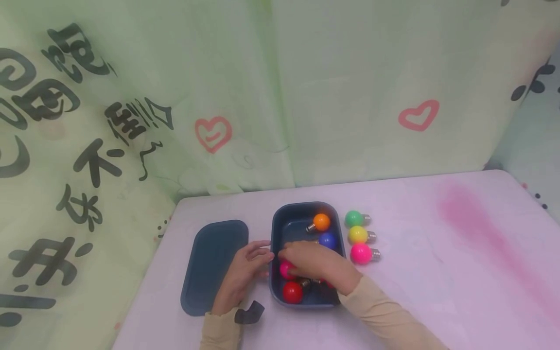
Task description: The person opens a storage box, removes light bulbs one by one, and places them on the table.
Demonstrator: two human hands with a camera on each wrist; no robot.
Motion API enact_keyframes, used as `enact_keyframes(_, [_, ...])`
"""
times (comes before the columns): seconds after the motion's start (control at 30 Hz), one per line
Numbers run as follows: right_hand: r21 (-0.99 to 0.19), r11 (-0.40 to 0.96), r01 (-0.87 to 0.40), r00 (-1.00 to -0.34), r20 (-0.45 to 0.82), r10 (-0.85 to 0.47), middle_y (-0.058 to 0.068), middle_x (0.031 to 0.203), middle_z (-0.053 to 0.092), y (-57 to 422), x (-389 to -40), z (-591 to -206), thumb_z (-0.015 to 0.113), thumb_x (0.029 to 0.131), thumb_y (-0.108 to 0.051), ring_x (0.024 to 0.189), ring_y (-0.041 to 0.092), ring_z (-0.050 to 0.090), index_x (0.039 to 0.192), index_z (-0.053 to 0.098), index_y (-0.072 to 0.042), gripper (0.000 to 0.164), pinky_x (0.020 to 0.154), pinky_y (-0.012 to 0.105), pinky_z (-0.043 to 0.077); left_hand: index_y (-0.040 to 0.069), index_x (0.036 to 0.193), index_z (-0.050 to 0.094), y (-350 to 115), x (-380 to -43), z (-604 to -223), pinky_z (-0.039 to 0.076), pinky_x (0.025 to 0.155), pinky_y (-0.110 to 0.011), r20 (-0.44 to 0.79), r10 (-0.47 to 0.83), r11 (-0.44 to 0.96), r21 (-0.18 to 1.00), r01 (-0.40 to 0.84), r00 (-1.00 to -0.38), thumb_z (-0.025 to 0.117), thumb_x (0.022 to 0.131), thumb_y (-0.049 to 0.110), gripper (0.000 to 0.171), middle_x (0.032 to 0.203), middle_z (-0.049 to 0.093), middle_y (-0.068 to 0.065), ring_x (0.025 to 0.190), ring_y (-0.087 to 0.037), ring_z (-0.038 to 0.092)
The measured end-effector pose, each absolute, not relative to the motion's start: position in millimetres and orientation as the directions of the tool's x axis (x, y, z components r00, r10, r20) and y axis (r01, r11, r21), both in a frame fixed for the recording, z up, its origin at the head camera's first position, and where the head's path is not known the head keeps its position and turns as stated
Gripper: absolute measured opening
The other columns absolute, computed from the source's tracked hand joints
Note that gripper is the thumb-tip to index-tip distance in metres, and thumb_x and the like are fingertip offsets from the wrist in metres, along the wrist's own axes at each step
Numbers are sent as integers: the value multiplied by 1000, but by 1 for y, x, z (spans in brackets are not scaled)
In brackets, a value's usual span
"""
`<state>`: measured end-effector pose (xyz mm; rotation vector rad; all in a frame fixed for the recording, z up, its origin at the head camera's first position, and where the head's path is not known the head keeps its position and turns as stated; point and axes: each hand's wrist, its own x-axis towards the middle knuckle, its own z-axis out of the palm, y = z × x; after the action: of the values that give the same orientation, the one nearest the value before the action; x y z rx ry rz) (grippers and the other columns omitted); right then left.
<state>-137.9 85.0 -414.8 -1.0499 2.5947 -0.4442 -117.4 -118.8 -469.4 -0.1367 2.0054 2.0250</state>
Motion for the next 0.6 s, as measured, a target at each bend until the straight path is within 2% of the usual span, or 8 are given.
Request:
enact_keyframes(0.27, [-440,672,-596,-680,-167,-714,2,109,70,87,-138,-417,76,87,-23,100,20,66,121,69,-14,35,86,41,59,8,130,61,-119,-118,-472,61,72,-31,-277,132,17,961,-277,-952,74,90,20,43,110,68,-9,94,-18,66])
enact_keyframes(0.6, [-435,629,-644,-651,-118,-750,-4,104,67,91,-138,-412,73,91,-25,91,13,63,116,71,-18,26,84,36,58,8,130,61,-118,-118,-472,61,72,-31,-282,131,15,959,-282,-951,74,90,21,44,110,68,-9,93,-18,66])
